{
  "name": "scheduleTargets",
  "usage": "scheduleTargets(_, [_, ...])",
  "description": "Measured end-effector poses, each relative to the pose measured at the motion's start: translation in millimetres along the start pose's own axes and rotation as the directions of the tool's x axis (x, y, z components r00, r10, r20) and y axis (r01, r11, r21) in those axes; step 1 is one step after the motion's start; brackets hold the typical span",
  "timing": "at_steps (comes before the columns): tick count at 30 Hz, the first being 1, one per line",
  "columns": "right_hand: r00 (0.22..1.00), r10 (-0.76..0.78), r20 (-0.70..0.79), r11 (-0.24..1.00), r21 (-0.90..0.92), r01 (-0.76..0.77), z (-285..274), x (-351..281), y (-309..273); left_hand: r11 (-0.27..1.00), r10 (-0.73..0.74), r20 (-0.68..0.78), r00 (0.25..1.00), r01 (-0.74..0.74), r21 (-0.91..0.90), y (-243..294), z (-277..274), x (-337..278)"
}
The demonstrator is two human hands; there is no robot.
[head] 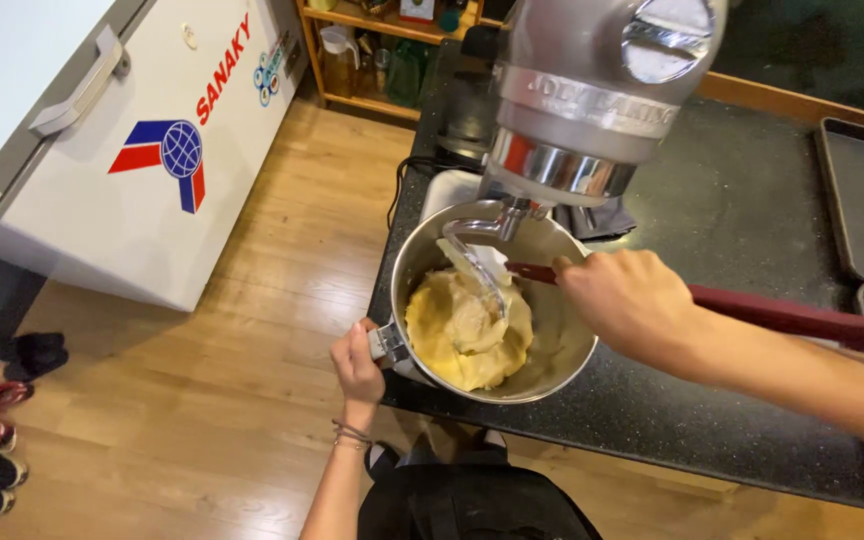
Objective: The recorder cleans baking trays with a tissue and then operates a stand mixer to prepare dough, using a spatula to scrape the bowl.
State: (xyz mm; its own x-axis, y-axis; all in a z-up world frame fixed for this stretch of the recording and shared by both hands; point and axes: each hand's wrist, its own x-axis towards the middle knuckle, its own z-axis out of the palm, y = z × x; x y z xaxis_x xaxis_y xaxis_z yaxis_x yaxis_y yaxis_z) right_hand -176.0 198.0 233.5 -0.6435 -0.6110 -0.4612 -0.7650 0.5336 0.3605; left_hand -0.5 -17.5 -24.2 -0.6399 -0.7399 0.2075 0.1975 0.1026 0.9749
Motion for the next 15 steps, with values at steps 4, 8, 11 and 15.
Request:
scheduleTargets(4, [0.995,-0.062,-0.074,0.997,-0.049,0.058,-16.7,-20.1,-5.9,1.0,0.004,-0.005,1.0,-0.004,-0.009,-5.1,-0.1,-1.6])
scheduleTargets(8, [0.995,-0.036,-0.098,0.998,-0.057,0.03,-33.1,-52.6,-3.8,0.999,-0.019,0.002,1.0,0.019,-0.046,-13.0,-0.3,-1.6])
scheduleTargets(11, [0.995,0.019,-0.096,1.0,0.012,-0.018,-15.2,-68.4,9.9,0.999,-0.037,-0.035,0.999,0.036,-0.034,-19.4,-2.3,-2.8])
scheduleTargets(15, [0.994,0.107,-0.002,0.989,0.101,-0.106,4.0,-106.7,39.0,0.996,0.049,-0.024,0.999,-0.047,0.074,-53.2,-26.2,-8.1])
